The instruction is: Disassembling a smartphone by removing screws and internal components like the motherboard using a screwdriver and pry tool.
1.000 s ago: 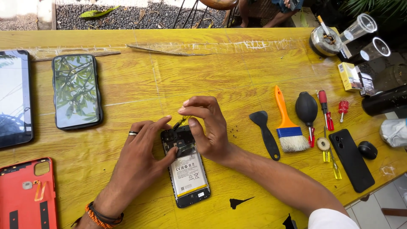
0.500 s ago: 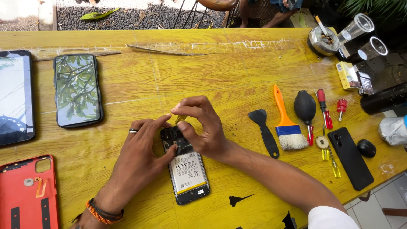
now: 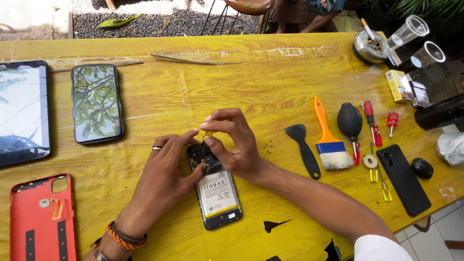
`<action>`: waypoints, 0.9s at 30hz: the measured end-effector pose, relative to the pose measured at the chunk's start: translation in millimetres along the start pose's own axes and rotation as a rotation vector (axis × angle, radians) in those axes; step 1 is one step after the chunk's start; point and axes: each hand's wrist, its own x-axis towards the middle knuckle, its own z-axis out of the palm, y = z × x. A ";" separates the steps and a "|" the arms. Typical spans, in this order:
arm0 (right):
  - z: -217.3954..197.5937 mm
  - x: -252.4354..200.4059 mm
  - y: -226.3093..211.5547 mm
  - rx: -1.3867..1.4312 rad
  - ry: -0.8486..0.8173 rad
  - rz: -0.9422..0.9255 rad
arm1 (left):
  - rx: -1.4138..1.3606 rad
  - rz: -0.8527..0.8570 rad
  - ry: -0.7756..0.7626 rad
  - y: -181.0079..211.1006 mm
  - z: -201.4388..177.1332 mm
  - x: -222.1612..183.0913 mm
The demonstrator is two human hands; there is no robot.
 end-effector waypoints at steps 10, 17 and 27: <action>0.4 0.4 -2.6 0.149 0.012 0.054 | 0.001 0.012 0.005 -1.3 0.9 -1.0; 0.1 0.1 2.6 -0.002 0.035 0.019 | 0.000 0.027 0.017 -0.8 0.3 -0.6; -19.7 14.2 -5.7 0.181 0.103 0.074 | 0.002 0.043 0.003 -1.2 0.1 -0.7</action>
